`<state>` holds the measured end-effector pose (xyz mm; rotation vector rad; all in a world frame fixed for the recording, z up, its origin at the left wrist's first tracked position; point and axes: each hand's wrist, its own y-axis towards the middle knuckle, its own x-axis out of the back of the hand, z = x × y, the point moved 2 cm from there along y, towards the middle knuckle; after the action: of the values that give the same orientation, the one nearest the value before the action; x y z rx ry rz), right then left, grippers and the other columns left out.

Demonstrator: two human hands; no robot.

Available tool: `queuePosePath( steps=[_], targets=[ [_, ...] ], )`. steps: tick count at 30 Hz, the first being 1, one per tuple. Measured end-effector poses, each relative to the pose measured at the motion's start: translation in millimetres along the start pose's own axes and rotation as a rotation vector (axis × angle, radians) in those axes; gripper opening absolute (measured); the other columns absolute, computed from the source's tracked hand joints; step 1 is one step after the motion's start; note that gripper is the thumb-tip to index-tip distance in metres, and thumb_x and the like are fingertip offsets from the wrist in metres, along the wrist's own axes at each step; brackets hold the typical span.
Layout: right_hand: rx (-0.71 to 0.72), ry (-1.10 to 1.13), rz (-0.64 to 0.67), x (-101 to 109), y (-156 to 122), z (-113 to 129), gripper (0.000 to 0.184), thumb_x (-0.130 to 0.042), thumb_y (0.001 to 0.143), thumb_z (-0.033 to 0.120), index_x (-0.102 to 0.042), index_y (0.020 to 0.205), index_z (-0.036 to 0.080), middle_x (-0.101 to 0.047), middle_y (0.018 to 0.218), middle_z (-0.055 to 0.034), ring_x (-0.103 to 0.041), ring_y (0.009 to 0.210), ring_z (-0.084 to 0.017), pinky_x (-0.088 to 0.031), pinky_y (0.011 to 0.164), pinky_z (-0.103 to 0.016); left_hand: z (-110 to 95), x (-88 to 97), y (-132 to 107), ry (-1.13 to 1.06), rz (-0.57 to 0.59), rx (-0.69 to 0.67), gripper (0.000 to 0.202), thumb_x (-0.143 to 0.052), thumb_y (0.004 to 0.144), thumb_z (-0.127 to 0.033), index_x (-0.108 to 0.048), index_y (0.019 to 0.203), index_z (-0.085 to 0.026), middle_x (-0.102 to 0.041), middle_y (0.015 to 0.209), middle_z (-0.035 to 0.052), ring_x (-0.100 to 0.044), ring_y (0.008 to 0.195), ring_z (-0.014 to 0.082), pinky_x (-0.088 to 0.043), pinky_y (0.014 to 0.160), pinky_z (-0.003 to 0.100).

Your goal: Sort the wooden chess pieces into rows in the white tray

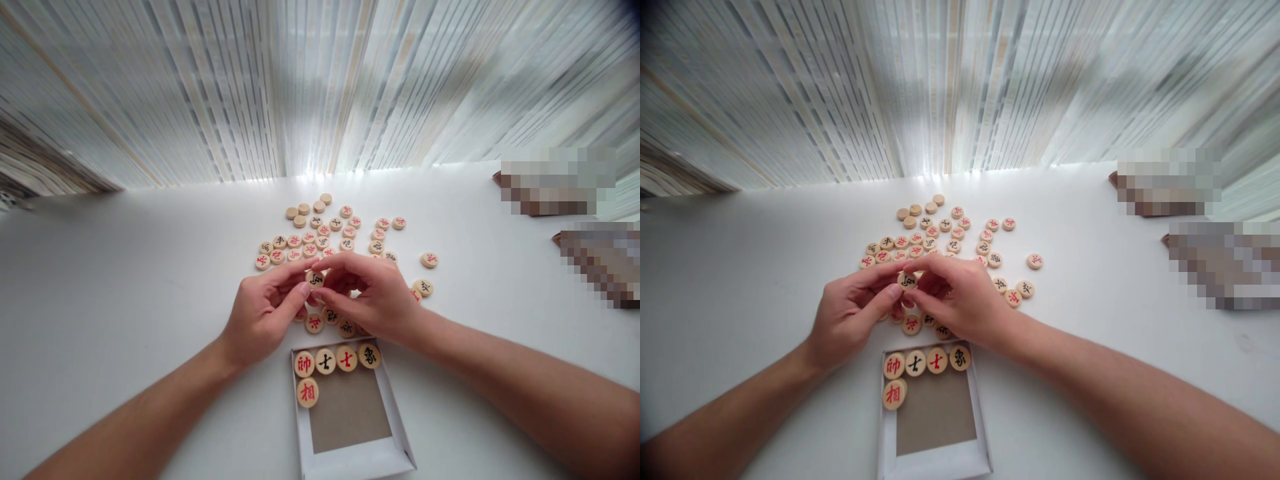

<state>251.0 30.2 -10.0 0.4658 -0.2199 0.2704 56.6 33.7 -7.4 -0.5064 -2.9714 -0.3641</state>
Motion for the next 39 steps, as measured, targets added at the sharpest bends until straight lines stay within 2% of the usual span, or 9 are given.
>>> queuePosePath(
  steps=[7,12,15,22,27,30,34,36,39],
  targets=[
    [0.215,-0.359,0.011,3.4,2.5,8.1,0.010,-0.075,0.098,0.021,-0.072,0.106,0.016,-0.077,0.082,-0.0033,-0.072,0.066,-0.013,-0.059,0.062,-0.024,1.6,-1.2,-1.6,-0.099,0.026,0.056,0.039,-0.074,0.099,-0.021,-0.069,0.136,-0.011,-0.084,0.106,0.0136,-0.082,0.093,0.0211,-0.067,0.072,0.024],
    [0.375,-0.517,0.078,8.5,4.6,20.0,0.011,-0.068,0.102,0.020,-0.073,0.111,0.016,-0.075,0.086,-0.0031,-0.064,0.064,-0.011,-0.050,0.059,-0.023,-6.5,0.2,-0.2,-0.122,0.015,0.067,0.039,-0.077,0.098,-0.032,-0.072,0.131,-0.013,-0.085,0.092,0.0096,-0.083,0.081,0.0214,-0.067,0.067,0.026],
    [0.393,-0.545,0.098,10.3,4.3,26.4,0.015,-0.067,0.102,0.018,-0.075,0.114,0.016,-0.074,0.091,-0.0042,-0.063,0.064,-0.011,-0.050,0.059,-0.024,-14.1,-1.1,0.5,-0.146,-0.014,0.081,0.040,-0.081,0.095,-0.037,-0.073,0.127,-0.013,-0.085,0.090,0.0090,-0.083,0.079,0.0221,-0.069,0.070,0.029],
    [0.467,-0.699,-0.057,1.8,1.2,41.1,0.017,-0.066,0.108,0.028,-0.077,0.110,0.015,-0.075,0.098,-0.0100,-0.070,0.077,-0.017,-0.059,0.071,-0.031,-28.8,-11.6,-4.5,-0.243,-0.084,0.142,0.038,-0.086,0.092,-0.034,-0.075,0.121,-0.012,-0.085,0.085,0.0076,-0.084,0.079,0.0237,-0.071,0.078,0.034],
    [0.430,-0.621,-0.058,11.0,-1.6,64.3,0.011,-0.069,0.104,0.020,-0.076,0.112,0.018,-0.079,0.102,-0.0090,-0.074,0.085,-0.019,-0.062,0.076,-0.031,-35.4,-7.1,-6.7,-0.230,-0.105,0.093,0.029,-0.078,0.098,-0.034,-0.077,0.119,-0.015,-0.085,0.098,0.0078,-0.081,0.084,0.0202,-0.068,0.081,0.032],
    [0.288,-0.511,0.052,22.6,-14.7,78.6,0.012,-0.074,0.099,0.017,-0.076,0.110,0.020,-0.080,0.099,-0.0062,-0.074,0.079,-0.017,-0.060,0.073,-0.029,-37.6,6.9,-8.3,-0.162,-0.150,0.042,0.020,-0.073,0.100,-0.031,-0.081,0.111,-0.017,-0.083,0.100,0.0069,-0.077,0.087,0.0181,-0.065,0.077,0.029],
    [0.216,-0.422,0.330,20.7,-48.7,85.0,0.014,-0.069,0.101,0.013,-0.074,0.113,0.019,-0.078,0.100,-0.0084,-0.074,0.086,-0.018,-0.060,0.077,-0.028,-38.4,21.7,-17.7,-0.052,-0.232,0.025,0.015,-0.070,0.099,-0.026,-0.082,0.099,-0.016,-0.081,0.087,0.0055,-0.074,0.076,0.0169,-0.060,0.069,0.028],
    [0.218,-0.432,0.427,13.5,-64.5,82.6,0.013,-0.066,0.102,0.013,-0.073,0.112,0.017,-0.077,0.100,-0.0095,-0.070,0.087,-0.020,-0.059,0.076,-0.030,-39.2,20.1,-23.9,0.029,-0.206,0.017,0.017,-0.069,0.099,-0.027,-0.082,0.095,-0.016,-0.080,0.081,0.0052,-0.073,0.071,0.0172,-0.059,0.064,0.027],
    [0.254,-0.498,0.486,1.7,-77.9,77.8,0.011,-0.062,0.104,0.012,-0.072,0.107,0.014,-0.073,0.094,-0.0079,-0.063,0.081,-0.020,-0.054,0.070,-0.032,-40.0,9.8,-30.6,0.188,-0.095,-0.062,0.017,-0.068,0.098,-0.025,-0.081,0.092,-0.017,-0.080,0.076,0.0045,-0.073,0.067,0.0169,-0.057,0.061,0.026]
  ],
)
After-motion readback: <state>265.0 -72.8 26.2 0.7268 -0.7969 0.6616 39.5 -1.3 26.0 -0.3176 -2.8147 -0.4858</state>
